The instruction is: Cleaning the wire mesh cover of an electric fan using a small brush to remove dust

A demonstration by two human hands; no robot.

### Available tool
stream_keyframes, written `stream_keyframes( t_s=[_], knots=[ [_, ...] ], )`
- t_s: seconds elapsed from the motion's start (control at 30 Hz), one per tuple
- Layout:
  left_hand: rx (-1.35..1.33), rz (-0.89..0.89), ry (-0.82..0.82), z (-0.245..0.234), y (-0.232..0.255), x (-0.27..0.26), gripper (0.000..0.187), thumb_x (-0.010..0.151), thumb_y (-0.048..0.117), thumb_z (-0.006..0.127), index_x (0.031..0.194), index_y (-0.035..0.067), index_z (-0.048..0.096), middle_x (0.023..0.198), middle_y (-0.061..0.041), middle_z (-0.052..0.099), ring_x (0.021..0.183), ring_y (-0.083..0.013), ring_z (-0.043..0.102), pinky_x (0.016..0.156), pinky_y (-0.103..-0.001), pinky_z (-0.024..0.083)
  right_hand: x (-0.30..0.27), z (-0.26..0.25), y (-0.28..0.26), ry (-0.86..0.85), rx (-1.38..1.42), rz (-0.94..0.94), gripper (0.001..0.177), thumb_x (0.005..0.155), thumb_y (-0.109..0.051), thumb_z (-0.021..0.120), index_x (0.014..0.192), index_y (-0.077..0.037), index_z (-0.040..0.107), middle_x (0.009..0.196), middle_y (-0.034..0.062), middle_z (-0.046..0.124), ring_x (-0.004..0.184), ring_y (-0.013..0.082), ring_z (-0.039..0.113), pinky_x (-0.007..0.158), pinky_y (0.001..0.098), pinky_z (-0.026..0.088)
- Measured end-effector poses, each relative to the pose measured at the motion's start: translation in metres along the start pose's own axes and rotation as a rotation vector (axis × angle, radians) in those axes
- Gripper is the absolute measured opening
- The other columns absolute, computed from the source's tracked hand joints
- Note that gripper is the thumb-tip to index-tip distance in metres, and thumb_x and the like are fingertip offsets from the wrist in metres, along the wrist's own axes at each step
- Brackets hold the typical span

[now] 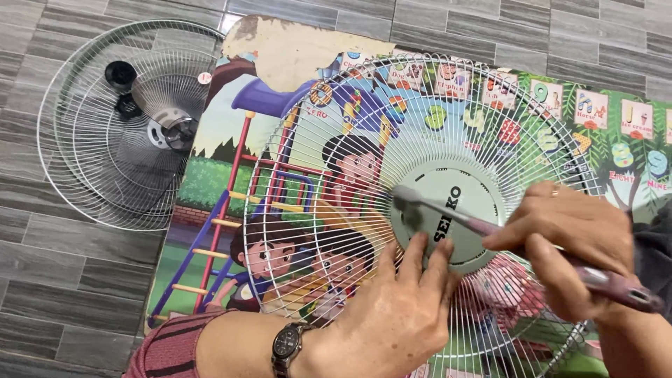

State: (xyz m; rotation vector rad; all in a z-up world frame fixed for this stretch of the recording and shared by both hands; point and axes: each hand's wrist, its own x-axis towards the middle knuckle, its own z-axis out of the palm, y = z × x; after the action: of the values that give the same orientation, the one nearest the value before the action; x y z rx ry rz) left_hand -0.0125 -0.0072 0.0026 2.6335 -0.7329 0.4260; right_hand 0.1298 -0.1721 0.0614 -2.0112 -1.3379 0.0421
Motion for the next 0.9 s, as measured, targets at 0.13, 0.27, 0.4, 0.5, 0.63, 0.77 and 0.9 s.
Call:
stream_keyframes(
  t_s=[0.13,0.27,0.4,0.5,0.63,0.77,0.9],
  knots=[
    [0.032,-0.001,0.003,-0.004,0.002,-0.001,0.026,0.081,0.005,0.067,0.102,-0.011,0.069,0.13,-0.045,0.057,0.124,-0.0616,0.057,0.09,-0.069,0.051,0.014,0.016,0.009,-0.117,0.134,0.046,0.022,0.085,-0.005,0.056,0.091,-0.008,0.077,0.074,0.0011,0.075,0.054,0.0098,0.054,0.049,0.0232,0.043],
    [0.121,-0.06,0.036,0.001,0.005,-0.001,0.037,0.085,0.01,0.066,0.117,-0.009,0.067,0.103,-0.029,0.062,0.097,-0.0458,0.063,0.084,-0.06,0.054,0.037,0.037,0.01,-0.182,0.253,-0.022,0.021,0.088,-0.005,0.064,0.106,-0.01,0.075,0.094,0.0065,0.082,0.065,0.0111,0.07,0.053,0.0188,0.058],
    [0.058,-0.016,0.016,0.001,0.003,-0.001,0.027,0.08,0.007,0.068,0.102,-0.008,0.072,0.11,-0.035,0.06,0.098,-0.0477,0.06,0.082,-0.063,0.053,0.02,0.014,0.003,-0.205,0.203,-0.035,0.017,0.085,-0.008,0.06,0.092,-0.01,0.074,0.079,0.0013,0.077,0.06,0.01,0.061,0.059,0.024,0.052],
    [0.066,-0.025,0.036,-0.001,0.003,-0.001,0.036,0.077,0.007,0.067,0.108,-0.011,0.07,0.13,-0.042,0.059,0.119,-0.0563,0.061,0.084,-0.063,0.054,0.001,-0.007,0.004,-0.135,0.132,0.051,0.022,0.078,-0.006,0.052,0.076,-0.007,0.074,0.065,0.0013,0.072,0.053,0.0116,0.053,0.056,0.0259,0.044],
    [0.114,-0.003,-0.003,-0.003,0.002,0.0,0.035,0.079,0.007,0.066,0.109,-0.013,0.067,0.127,-0.041,0.06,0.119,-0.0551,0.062,0.082,-0.06,0.056,0.006,0.005,0.012,-0.119,0.136,0.094,0.029,0.086,-0.006,0.048,0.076,-0.008,0.075,0.068,0.0021,0.074,0.05,0.0097,0.05,0.049,0.0228,0.04],
    [0.127,-0.028,0.004,0.001,0.006,-0.004,0.021,0.086,0.009,0.068,0.102,-0.004,0.07,0.084,-0.021,0.062,0.074,-0.0326,0.059,0.076,-0.056,0.055,0.037,0.038,0.004,-0.204,0.333,-0.007,0.022,0.091,-0.013,0.061,0.108,-0.012,0.076,0.082,0.0011,0.078,0.051,0.0052,0.057,0.044,0.0168,0.045],
    [0.105,-0.043,0.026,0.003,0.005,-0.004,0.022,0.087,0.009,0.067,0.104,-0.004,0.071,0.084,-0.021,0.061,0.071,-0.03,0.057,0.073,-0.051,0.049,0.035,0.037,0.001,-0.239,0.369,0.04,0.023,0.092,-0.014,0.062,0.111,-0.011,0.075,0.088,0.0034,0.08,0.056,0.0077,0.062,0.046,0.0197,0.049]
  ],
)
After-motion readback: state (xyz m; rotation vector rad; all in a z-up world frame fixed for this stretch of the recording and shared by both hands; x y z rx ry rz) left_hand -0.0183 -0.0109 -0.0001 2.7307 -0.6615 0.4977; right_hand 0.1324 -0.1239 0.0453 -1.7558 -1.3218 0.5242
